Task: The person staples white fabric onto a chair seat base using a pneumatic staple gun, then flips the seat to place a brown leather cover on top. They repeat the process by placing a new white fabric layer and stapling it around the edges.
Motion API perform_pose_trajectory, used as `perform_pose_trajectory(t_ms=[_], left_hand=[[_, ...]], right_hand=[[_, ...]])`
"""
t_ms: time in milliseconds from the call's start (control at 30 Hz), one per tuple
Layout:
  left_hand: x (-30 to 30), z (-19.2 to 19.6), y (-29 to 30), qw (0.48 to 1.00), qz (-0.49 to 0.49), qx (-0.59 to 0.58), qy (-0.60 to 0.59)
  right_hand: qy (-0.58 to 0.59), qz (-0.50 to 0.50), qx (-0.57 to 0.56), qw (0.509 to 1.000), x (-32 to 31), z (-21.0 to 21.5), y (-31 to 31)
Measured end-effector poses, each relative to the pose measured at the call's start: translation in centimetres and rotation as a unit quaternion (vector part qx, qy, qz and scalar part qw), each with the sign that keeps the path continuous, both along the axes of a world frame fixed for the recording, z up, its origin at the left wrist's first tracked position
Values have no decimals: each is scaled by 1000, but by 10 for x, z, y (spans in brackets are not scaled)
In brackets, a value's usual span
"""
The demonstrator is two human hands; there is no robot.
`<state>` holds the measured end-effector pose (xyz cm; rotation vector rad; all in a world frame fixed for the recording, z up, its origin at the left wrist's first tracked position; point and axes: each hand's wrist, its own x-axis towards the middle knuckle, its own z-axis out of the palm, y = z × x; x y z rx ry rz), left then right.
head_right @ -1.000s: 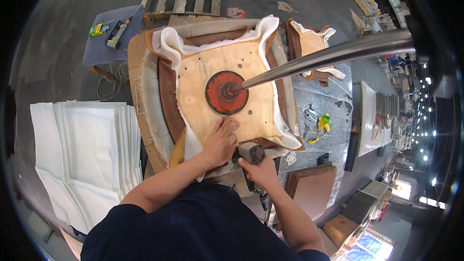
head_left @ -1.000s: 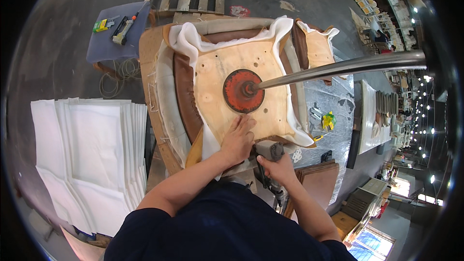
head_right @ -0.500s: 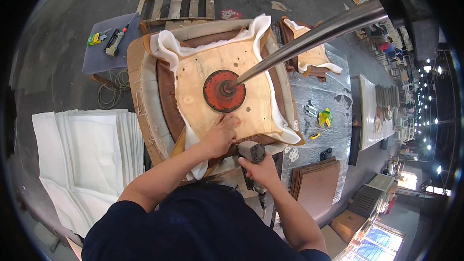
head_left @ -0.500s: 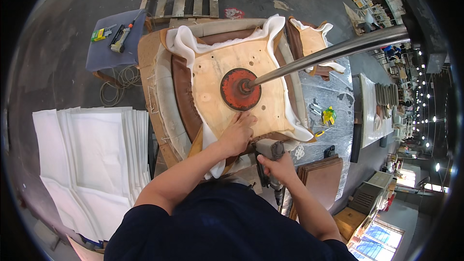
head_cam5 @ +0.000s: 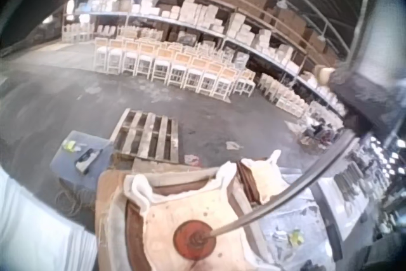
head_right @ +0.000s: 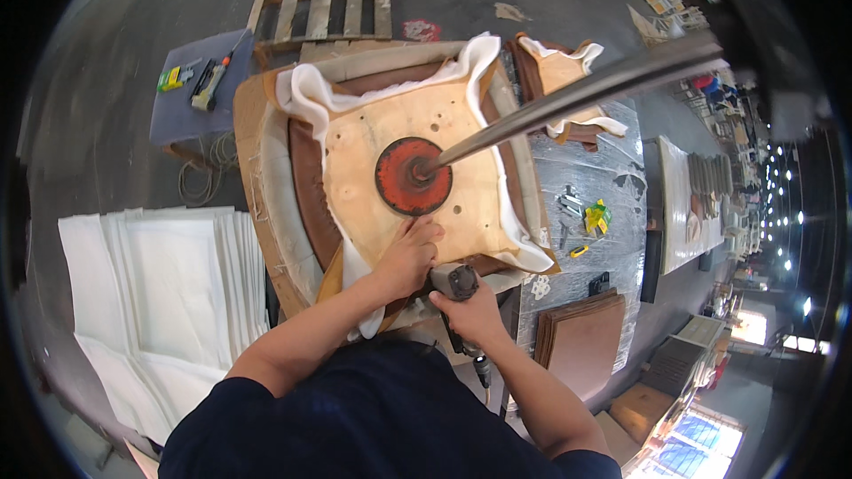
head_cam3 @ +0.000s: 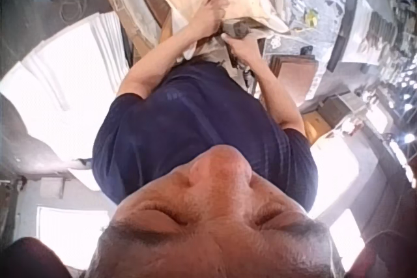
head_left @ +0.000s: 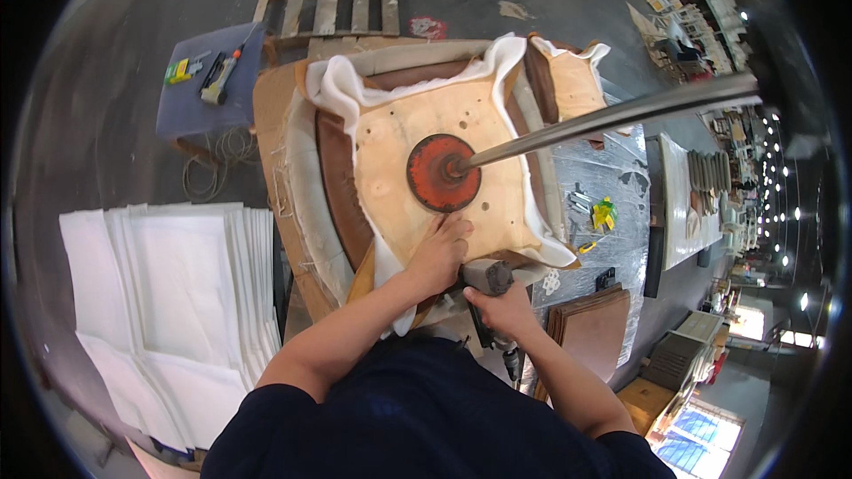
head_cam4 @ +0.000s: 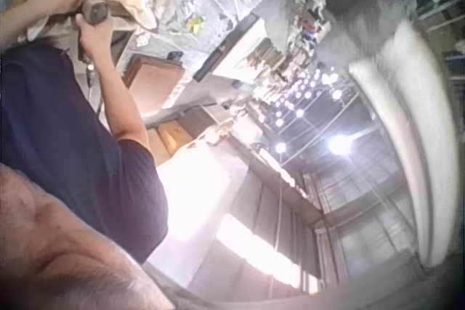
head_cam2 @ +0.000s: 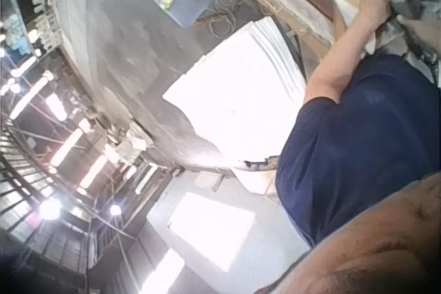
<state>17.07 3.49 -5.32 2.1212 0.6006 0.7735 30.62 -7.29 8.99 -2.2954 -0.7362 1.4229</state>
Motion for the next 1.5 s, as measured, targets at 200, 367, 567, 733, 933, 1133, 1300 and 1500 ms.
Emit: perform_pose_trajectory(t_ms=[200, 367, 567, 733, 933, 1133, 1300, 1500], left_hand=[[-9, 11, 29, 996, -52, -69, -26], [-12, 68, 11, 981, -22, -177, 77], [4, 62, -54, 980, -139, -112, 84], [12, 37, -91, 979, -144, 20, 146], [14, 38, -88, 978, -143, 24, 149], [21, 62, -95, 956, -115, 85, 254], [34, 70, -94, 930, -104, 142, 322], [47, 79, -98, 903, -111, 166, 379]], right_hand=[[-33, 15, 133, 990, -7, -3, -23], [-140, 54, 334, 931, -23, -9, -110], [-226, -81, 221, 945, -46, -13, -190], [-218, -284, 206, 911, -18, -48, -252], [-91, -502, 175, 842, 113, -103, -277], [-52, -523, 241, 816, 291, -182, -268], [-64, -526, 144, 836, 437, -271, -258], [99, -551, 119, 820, 528, -321, -236]])
